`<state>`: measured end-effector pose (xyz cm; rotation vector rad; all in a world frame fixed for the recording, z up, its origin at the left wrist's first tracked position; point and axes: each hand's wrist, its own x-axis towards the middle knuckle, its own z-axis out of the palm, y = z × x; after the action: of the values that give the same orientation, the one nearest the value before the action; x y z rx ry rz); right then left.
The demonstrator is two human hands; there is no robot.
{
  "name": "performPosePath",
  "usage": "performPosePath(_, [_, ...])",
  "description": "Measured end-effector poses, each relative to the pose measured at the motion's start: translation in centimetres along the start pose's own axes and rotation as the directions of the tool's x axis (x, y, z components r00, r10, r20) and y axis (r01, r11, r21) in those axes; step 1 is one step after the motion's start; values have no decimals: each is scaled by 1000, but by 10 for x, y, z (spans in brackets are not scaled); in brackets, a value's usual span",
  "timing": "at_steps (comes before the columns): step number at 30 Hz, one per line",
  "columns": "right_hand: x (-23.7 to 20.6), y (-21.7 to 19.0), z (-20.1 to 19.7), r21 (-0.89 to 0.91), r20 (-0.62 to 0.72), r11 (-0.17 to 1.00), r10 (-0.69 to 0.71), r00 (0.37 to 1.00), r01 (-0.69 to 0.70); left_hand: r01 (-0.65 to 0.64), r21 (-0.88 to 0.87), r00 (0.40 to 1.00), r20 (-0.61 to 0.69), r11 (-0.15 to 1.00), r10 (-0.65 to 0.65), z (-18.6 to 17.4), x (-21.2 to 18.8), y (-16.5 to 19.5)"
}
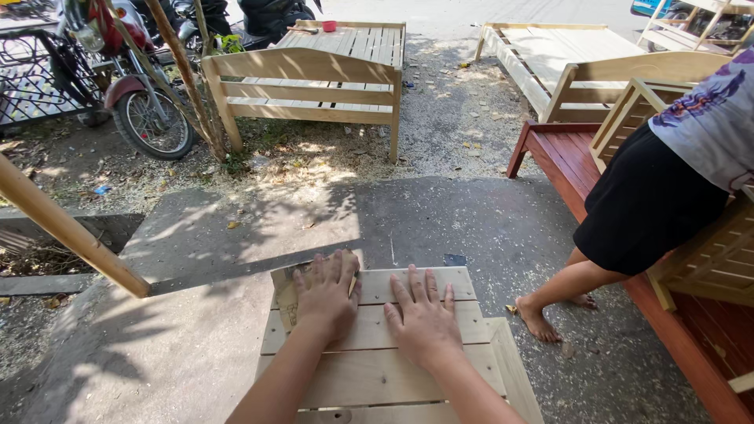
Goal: The person sands the top surface of a small wooden stool using a sanding block. They flip the stool over to access the top and continue sanding the slatted surface.
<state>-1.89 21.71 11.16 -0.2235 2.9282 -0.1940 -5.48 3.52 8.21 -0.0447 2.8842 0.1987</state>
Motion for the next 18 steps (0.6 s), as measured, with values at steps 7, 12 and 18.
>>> performPosePath(7, [-7, 1, 1, 30, -58, 999, 26, 998, -24, -422, 190, 776, -430, 887, 461, 39, -105, -14])
performPosePath(12, [-9, 0, 2, 21, -66, 999, 28, 997, -27, -364, 86, 893, -252, 927, 374, 38, -102, -10])
performPosePath(18, [-9, 3, 2, 30, -41, 999, 39, 998, -38, -141, 10, 985, -99, 990, 141, -1, -13, 28])
